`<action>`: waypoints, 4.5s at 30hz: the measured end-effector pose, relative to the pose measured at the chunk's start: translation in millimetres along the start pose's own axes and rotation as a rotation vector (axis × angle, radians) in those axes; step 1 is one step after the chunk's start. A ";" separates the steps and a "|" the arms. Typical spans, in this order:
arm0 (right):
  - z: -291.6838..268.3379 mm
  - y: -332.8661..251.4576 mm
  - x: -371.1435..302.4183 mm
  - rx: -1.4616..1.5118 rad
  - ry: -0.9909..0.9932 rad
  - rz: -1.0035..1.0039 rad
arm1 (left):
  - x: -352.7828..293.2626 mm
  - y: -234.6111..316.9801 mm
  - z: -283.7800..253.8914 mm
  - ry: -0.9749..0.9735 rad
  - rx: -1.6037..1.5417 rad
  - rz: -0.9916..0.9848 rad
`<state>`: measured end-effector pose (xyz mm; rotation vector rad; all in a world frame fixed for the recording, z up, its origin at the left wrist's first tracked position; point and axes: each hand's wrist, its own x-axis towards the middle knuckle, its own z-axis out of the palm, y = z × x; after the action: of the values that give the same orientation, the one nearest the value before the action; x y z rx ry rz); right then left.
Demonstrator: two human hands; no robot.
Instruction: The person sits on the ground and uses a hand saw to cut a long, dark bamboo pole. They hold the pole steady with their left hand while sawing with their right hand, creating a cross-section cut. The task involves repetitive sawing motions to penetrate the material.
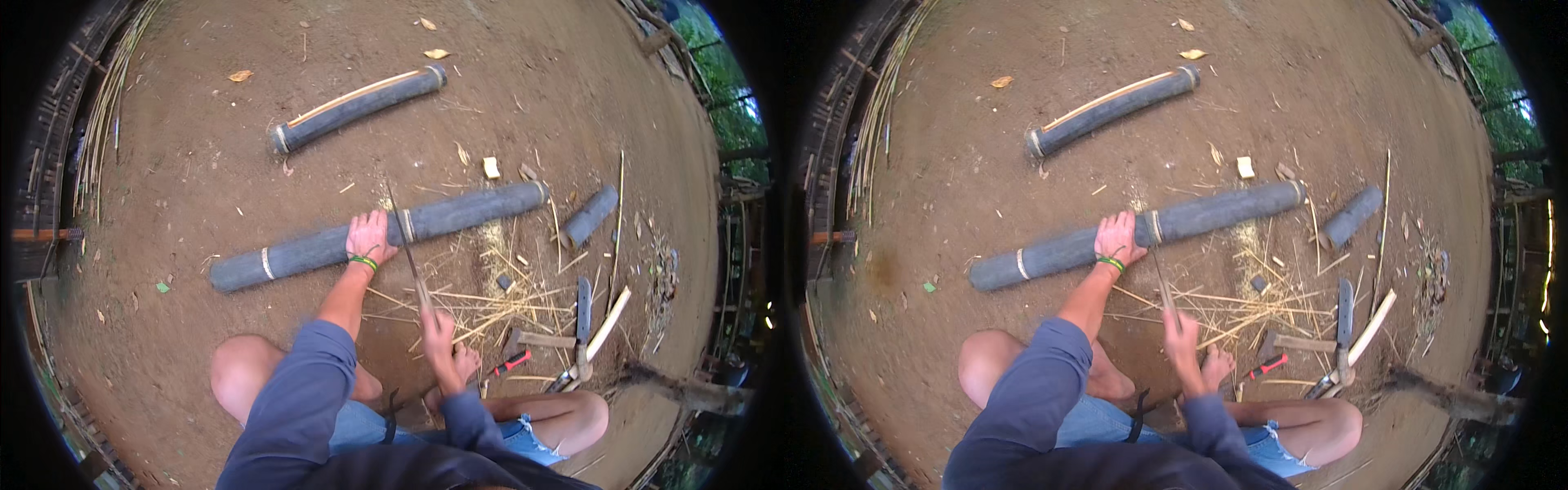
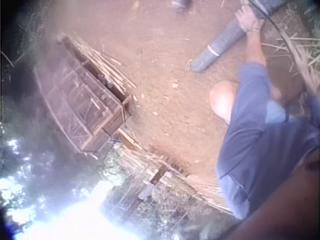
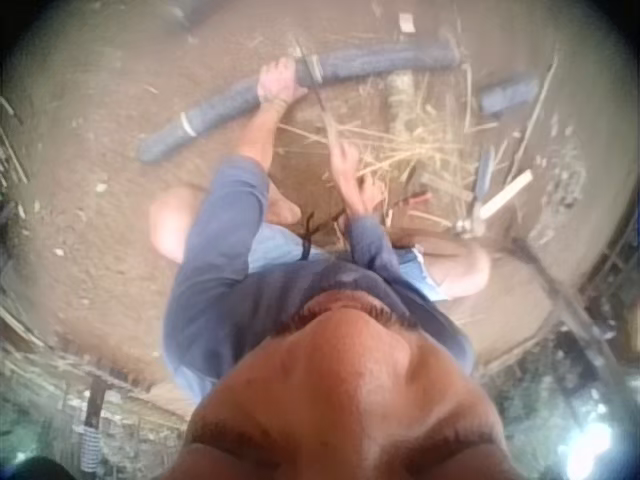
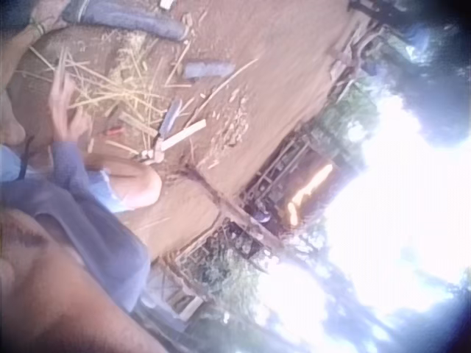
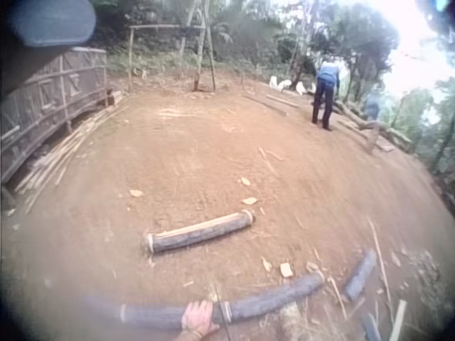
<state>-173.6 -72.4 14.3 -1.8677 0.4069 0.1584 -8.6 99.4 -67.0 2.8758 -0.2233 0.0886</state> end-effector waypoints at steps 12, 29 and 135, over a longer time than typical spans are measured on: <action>-0.1 21.6 -18.5 0.105 0.012 -0.042 | 13.9 0.5 -13.4 -0.203 -0.087 -0.067; 5.2 30.2 3.9 0.026 0.051 -0.168 | 19.5 0.3 -15.4 -0.207 -0.081 -0.054; -214.3 -259.1 -78.8 -0.814 -0.264 -0.194 | -102.3 10.6 -26.2 -0.203 0.192 -0.328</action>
<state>-174.6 -185.4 340.6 -2.6233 -0.0479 0.4872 -112.3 110.7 -47.3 3.0668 0.2338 -0.2573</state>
